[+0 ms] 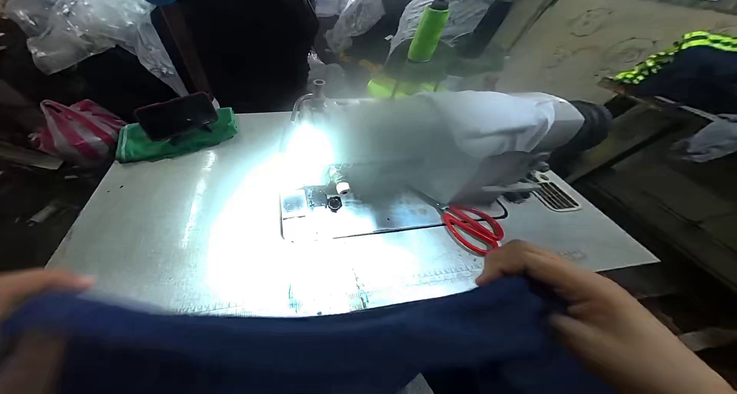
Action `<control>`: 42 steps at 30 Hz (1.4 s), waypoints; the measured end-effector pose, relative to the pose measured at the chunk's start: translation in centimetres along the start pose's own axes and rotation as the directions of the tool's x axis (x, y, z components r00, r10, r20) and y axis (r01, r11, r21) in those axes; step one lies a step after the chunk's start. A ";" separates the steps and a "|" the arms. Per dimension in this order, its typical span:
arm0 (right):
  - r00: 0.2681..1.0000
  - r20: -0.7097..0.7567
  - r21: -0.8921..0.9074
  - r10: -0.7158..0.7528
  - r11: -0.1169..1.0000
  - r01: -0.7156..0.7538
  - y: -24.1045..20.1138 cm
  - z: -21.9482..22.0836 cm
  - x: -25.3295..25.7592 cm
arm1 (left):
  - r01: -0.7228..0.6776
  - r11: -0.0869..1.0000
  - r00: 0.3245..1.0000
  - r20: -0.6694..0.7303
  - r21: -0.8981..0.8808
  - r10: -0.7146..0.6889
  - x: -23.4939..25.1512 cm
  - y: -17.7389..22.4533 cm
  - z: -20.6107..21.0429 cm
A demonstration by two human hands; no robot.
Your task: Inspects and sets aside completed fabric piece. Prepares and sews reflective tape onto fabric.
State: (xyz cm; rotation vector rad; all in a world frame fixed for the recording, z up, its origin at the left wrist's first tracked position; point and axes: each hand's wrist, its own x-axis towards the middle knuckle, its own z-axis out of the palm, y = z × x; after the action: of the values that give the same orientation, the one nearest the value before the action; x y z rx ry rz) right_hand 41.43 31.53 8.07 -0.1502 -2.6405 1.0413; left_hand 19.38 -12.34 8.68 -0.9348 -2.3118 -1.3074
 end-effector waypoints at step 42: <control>0.969 0.243 -0.500 0.054 0.863 0.078 4.4 18.5 10.3 | 0.182 0.693 0.923 0.121 0.698 -0.365 -2.6 -15.6 9.1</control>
State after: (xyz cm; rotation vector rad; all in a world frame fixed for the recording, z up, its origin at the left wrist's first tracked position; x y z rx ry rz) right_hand 25.83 24.81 -5.33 -0.1177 -3.0876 0.3474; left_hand 10.98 -11.31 -7.52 -0.5217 -2.8862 -0.3178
